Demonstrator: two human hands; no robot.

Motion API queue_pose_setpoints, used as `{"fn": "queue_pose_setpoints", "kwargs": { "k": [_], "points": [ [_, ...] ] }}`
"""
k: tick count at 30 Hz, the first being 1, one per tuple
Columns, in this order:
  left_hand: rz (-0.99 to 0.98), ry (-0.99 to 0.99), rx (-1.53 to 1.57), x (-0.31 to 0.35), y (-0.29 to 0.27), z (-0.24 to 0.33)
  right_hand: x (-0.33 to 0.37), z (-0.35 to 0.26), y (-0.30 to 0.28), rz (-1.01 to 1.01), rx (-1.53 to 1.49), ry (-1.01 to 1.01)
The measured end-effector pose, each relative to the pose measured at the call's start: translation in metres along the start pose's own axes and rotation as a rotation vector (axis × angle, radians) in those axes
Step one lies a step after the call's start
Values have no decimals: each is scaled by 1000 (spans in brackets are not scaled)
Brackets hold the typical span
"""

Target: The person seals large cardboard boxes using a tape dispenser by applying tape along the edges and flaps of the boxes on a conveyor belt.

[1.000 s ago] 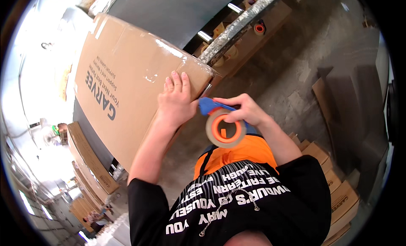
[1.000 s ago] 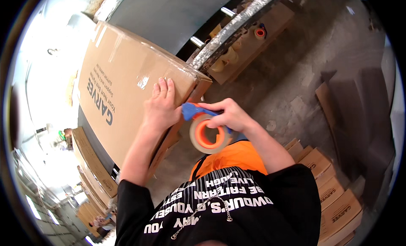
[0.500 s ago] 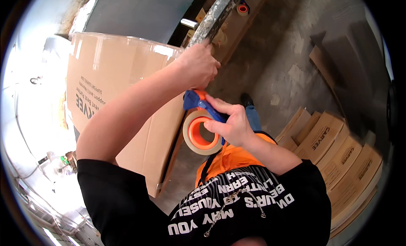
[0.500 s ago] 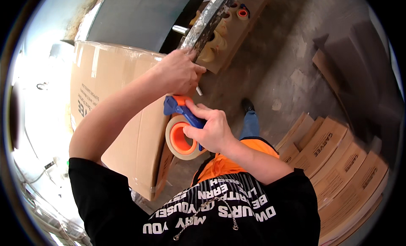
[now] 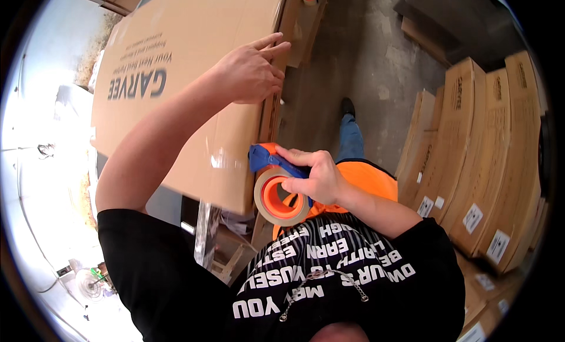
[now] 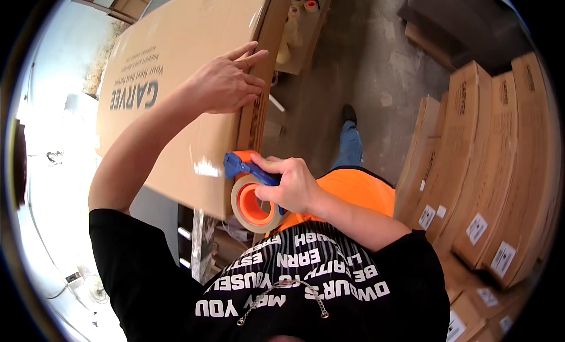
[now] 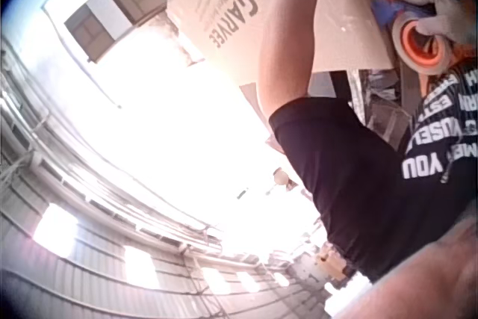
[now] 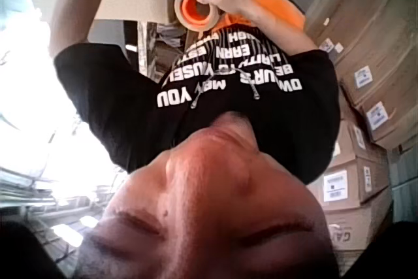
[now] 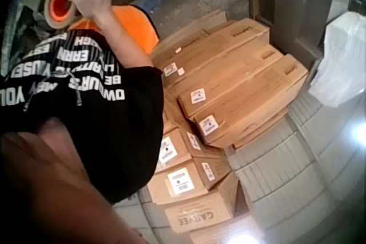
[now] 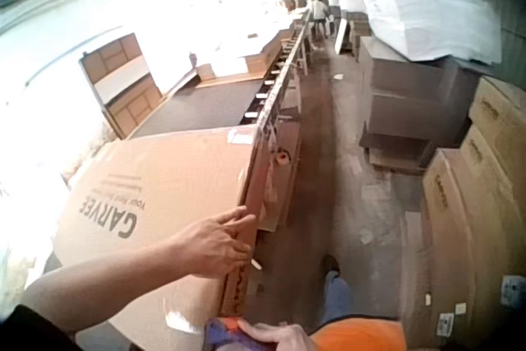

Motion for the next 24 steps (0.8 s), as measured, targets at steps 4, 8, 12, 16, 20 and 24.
{"fn": "queue_pose_setpoints", "kwargs": {
  "k": [4,8,12,16,20,24],
  "points": [
    [21,99,91,50,2,87,64,32,54,57,-21,-1],
    [9,71,213,94,-6,134,114,82,126,-97,126,190],
    [73,72,307,123,-5,172,132,92,157,-83,207,189],
    [117,72,313,141,-4,187,81,83,178,223,449,-95],
    [98,3,277,135,8,192,5,98,214,38,694,-90],
    [152,-156,295,153,24,188,54,133,201,-126,615,-116]
  ]
}}
Point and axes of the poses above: each hand's wrist, its own x-axis away from the middle knuckle, its own y-axis out of the palm, z = x × y, the point moved 8 cm from there along -x, towards the middle knuckle, and after that the axes turned 5 degrees about -x, right-handed, at the moved point
